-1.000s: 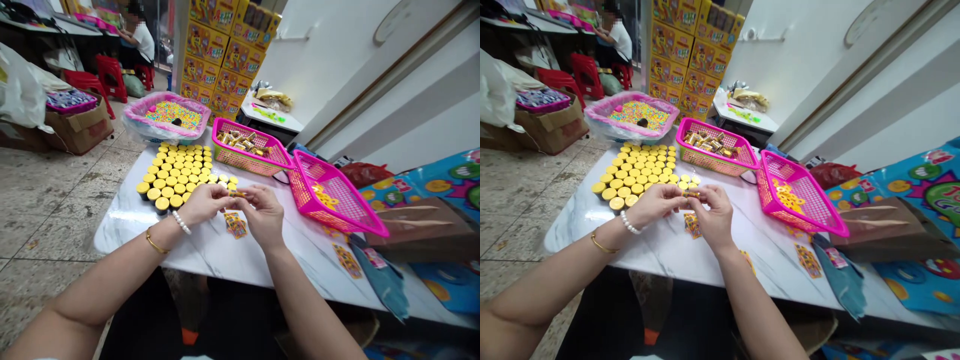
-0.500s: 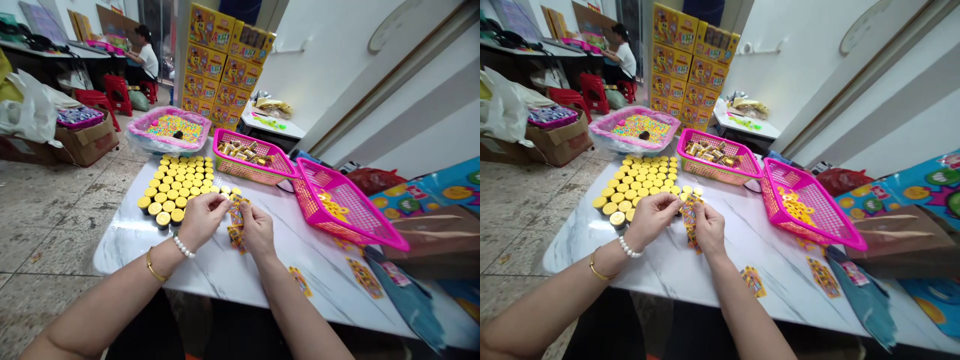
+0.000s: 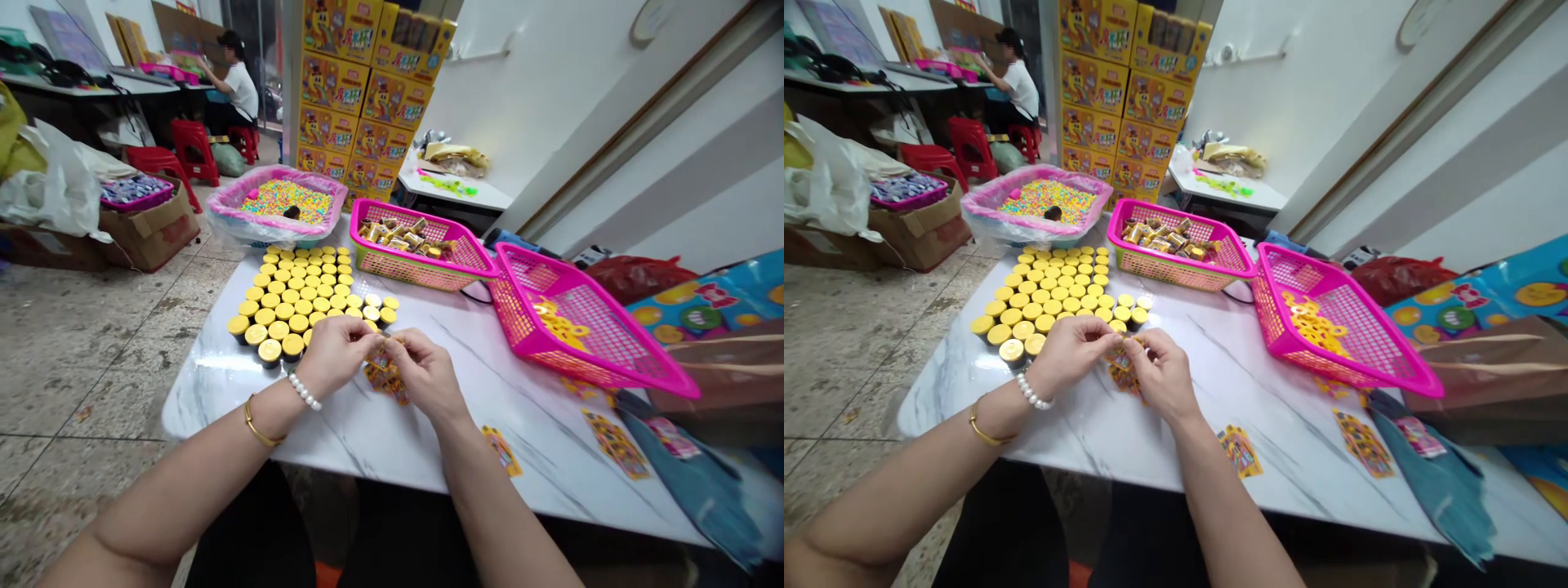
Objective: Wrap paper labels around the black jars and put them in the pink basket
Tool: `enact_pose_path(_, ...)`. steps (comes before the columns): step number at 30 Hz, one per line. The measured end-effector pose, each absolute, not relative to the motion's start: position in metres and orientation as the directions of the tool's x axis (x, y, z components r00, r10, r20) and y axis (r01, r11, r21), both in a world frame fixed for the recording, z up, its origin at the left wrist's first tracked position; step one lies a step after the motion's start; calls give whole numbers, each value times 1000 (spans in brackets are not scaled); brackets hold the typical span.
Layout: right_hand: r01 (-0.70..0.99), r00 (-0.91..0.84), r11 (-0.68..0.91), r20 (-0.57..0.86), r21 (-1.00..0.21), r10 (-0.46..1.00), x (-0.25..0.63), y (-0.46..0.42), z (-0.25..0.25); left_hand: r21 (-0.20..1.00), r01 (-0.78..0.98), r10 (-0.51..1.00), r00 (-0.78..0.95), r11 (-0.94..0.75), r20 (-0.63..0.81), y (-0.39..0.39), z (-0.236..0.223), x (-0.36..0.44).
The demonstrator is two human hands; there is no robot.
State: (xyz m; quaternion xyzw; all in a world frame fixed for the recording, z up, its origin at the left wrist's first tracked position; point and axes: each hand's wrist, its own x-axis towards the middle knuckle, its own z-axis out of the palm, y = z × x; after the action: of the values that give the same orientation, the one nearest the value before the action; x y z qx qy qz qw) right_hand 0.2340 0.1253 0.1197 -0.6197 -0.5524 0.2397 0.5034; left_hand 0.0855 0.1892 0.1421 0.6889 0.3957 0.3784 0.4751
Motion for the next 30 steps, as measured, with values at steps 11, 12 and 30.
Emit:
enact_pose_path(11,475,389,77,288,-876,875,228,125,120,970,-12,930,281,-242,235,185,141,85)
enact_pose_path(12,488,401,75,300,-869,866,228,125,120,970,-17,927,289,-244,238,184,142,85)
enact_pose_path(30,719,330,174,552,-672,766,226,123,117,998,-37,887,457,-57,68,184,145,86)
